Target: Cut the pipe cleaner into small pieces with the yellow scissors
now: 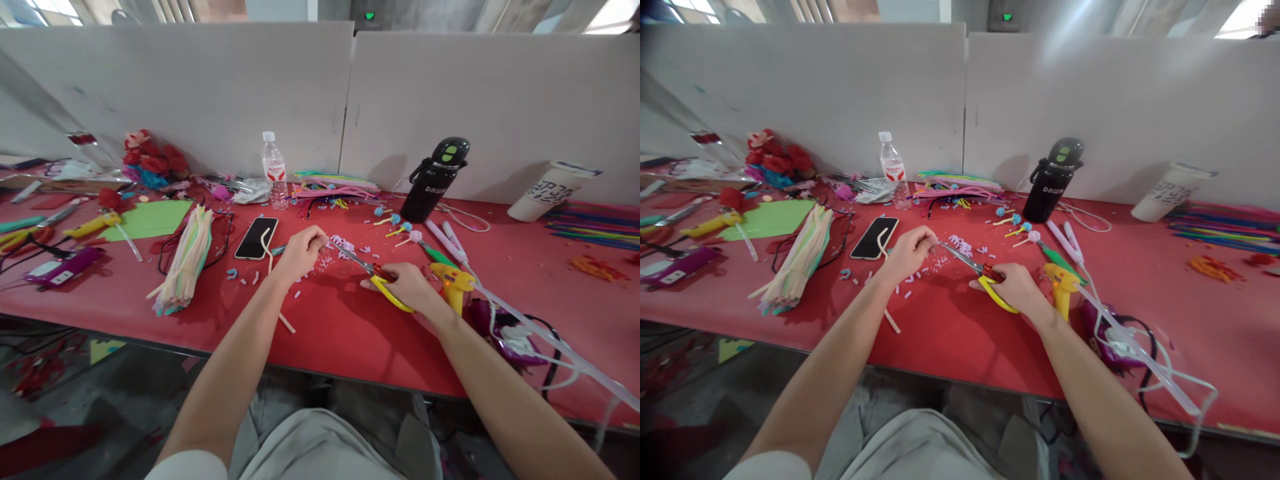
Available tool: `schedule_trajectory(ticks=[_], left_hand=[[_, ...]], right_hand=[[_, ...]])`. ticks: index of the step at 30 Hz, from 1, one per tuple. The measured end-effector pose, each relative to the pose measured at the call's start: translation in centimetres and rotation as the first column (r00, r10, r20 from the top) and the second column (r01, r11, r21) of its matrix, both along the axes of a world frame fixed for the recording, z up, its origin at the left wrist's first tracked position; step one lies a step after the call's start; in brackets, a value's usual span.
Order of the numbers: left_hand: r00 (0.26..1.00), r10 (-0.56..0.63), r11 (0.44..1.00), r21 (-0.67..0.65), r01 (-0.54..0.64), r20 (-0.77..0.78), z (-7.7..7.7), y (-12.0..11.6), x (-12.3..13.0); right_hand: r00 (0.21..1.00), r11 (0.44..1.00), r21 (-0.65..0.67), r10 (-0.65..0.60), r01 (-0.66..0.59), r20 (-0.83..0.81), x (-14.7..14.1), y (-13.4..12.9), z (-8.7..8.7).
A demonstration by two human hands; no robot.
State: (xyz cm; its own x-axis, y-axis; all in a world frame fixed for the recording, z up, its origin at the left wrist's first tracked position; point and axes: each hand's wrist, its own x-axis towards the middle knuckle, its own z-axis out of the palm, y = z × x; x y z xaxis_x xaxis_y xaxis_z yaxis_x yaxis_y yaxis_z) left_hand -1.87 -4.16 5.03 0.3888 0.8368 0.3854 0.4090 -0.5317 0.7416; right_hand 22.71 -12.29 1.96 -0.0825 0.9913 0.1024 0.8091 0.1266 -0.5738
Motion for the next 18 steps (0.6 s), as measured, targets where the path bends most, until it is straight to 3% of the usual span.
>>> schedule_trajectory(ticks=[10, 18], left_hand=[[1.0, 0.009, 1.0, 0.002, -0.009, -0.001, 0.03, -0.1, -0.02], [1.0, -0.002, 0.999, -0.038, 0.003, 0.023, 0.0, -0.12, -0.04]], right_hand=[[0.997, 0.997, 0.035, -0.066, 0.067, -0.036, -0.63, -0.43, 0.88], [0.998, 0.998, 0.018, -0.053, 0.053, -0.024, -0.27, -0.27, 0.13]])
